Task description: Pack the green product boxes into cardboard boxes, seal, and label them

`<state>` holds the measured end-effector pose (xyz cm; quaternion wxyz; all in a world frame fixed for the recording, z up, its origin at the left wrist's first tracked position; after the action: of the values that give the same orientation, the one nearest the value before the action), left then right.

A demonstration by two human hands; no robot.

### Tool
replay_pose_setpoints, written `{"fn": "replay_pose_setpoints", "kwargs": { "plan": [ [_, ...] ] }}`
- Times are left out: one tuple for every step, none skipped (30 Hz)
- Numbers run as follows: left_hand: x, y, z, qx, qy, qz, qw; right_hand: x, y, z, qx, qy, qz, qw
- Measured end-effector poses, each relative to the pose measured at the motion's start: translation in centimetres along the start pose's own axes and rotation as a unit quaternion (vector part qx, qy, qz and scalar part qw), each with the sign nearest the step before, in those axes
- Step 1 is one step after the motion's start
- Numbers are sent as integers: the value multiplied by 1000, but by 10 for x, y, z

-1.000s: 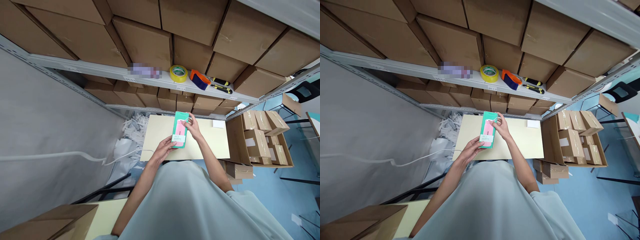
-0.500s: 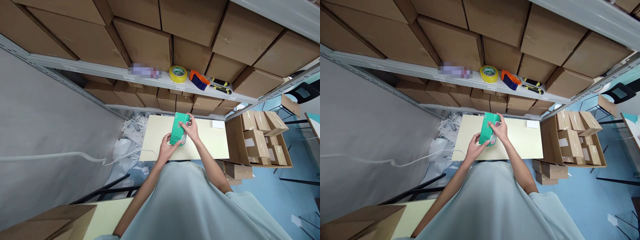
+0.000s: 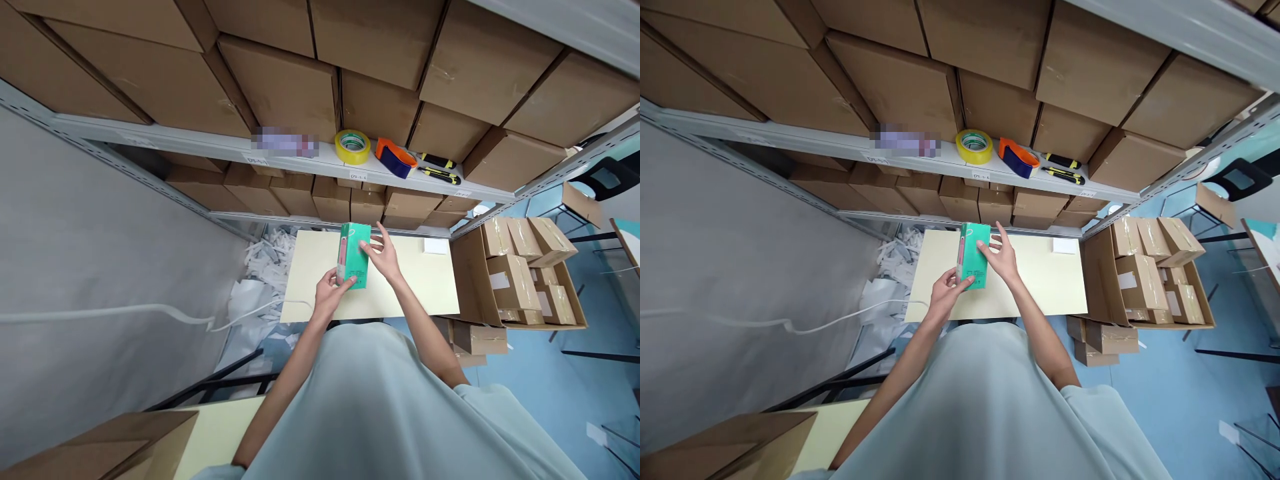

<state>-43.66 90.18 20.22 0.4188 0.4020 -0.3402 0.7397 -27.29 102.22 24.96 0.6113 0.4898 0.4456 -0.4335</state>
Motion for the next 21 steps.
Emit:
{"fn": "replay_pose_setpoints", "kwargs": {
  "plan": [
    [3,0,1,40,-37,-51,997,-1,0,1,16,0,20,1000],
    [7,-1,2,70,-73,-100,990,-3,0,2,29,2,38,999],
    [11,-3,4,86,-103,-137,981,-5,0,3,41,7,53,998],
    [14,-4,6,85,-124,-156,976,-7,1,3,52,14,63,997],
    [16,-6,7,69,-130,-151,977,-10,3,2,59,22,66,996],
    [17,-6,8,41,-120,-125,984,-11,5,2,60,28,60,996],
    [17,-5,7,6,-94,-86,992,-12,7,1,54,31,42,997],
    [16,-4,7,-34,-53,-40,997,-13,9,0,41,29,16,999],
    [15,-3,6,-76,-6,3,997,-12,11,-1,22,23,-15,999],
    [15,-2,6,-116,38,36,992,-12,13,-2,2,14,-43,999],
    [15,-1,6,-148,73,56,985,-11,14,-2,-18,4,-66,998],
    [15,0,5,-169,96,64,979,-10,15,-2,-35,-3,-81,996],
    [15,1,5,-179,106,65,976,-10,16,-2,-48,-5,-89,995],
    [16,2,5,-179,106,63,976,-9,16,-3,-58,-4,-90,994],
    [15,2,4,-172,103,62,978,-9,16,-4,-65,-1,-88,994],
    [14,1,4,-164,98,61,980,-8,15,-4,-67,0,-83,994],
    [13,-1,3,-152,90,58,983,-6,14,-6,-64,-1,-74,995],
    [13,-2,2,-134,75,47,987,-5,14,-7,-55,-3,-60,997],
    [13,-2,1,-107,53,22,993,-3,13,-7,-42,-6,-43,998],
    [14,-2,0,-70,23,-19,997,-2,13,-8,-26,-8,-26,999],
    [16,-2,1,-30,-11,-71,997,-1,12,-8,-10,-9,-8,1000]
  ]
}}
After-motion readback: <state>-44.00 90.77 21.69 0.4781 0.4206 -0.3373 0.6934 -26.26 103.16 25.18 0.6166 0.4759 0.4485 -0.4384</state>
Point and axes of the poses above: each hand's wrist, its own z-axis away from the middle knuckle, its own y-axis out of the back of the hand, x = y × z, the point moved 4 cm from there along -z, towards the middle knuckle, and after that the axes turned 6 degrees about z, right-handed, at the moved point
